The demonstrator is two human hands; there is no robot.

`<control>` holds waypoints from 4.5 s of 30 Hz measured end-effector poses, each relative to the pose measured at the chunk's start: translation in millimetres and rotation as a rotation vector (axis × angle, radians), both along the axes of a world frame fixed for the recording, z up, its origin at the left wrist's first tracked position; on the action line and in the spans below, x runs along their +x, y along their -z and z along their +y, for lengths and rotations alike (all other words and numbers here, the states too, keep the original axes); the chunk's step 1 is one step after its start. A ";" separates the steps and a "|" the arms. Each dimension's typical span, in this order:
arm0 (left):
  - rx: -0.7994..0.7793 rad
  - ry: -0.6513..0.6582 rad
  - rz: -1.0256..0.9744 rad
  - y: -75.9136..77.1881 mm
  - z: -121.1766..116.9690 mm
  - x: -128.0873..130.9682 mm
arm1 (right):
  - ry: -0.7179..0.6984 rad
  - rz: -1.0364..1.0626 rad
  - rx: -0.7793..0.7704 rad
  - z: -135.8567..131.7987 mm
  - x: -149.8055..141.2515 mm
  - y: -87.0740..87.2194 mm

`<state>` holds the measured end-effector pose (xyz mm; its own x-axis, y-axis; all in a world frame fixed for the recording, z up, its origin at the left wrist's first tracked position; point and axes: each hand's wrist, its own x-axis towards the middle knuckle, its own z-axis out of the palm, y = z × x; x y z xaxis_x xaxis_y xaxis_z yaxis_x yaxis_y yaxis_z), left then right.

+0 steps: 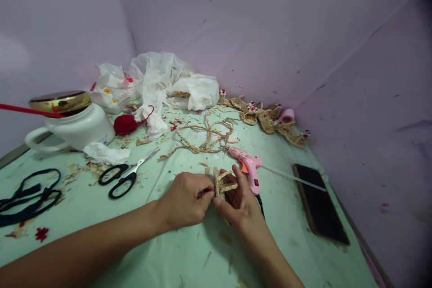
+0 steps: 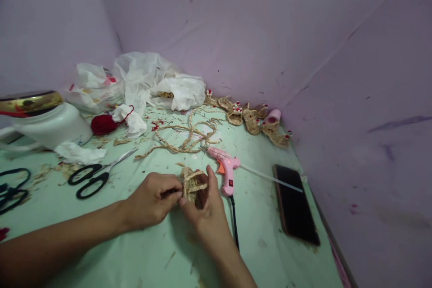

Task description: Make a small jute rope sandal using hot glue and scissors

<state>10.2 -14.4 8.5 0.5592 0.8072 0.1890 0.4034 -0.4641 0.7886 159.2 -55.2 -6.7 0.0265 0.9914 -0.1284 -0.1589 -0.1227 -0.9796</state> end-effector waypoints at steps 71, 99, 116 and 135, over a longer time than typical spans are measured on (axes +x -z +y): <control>0.596 0.097 -0.101 11.5 11.8 -9.4 | -0.168 -1.010 0.903 17.1 22.7 -17.7; 0.427 -0.210 0.268 -0.7 18.2 -23.4 | 0.011 -0.853 0.587 13.6 27.8 -1.9; 0.154 -0.023 -0.047 3.0 12.1 -16.2 | 0.028 -0.569 0.498 12.2 15.9 -5.6; 0.309 -0.022 -0.088 5.5 7.2 -7.3 | 0.423 -0.769 0.287 15.1 42.8 -23.3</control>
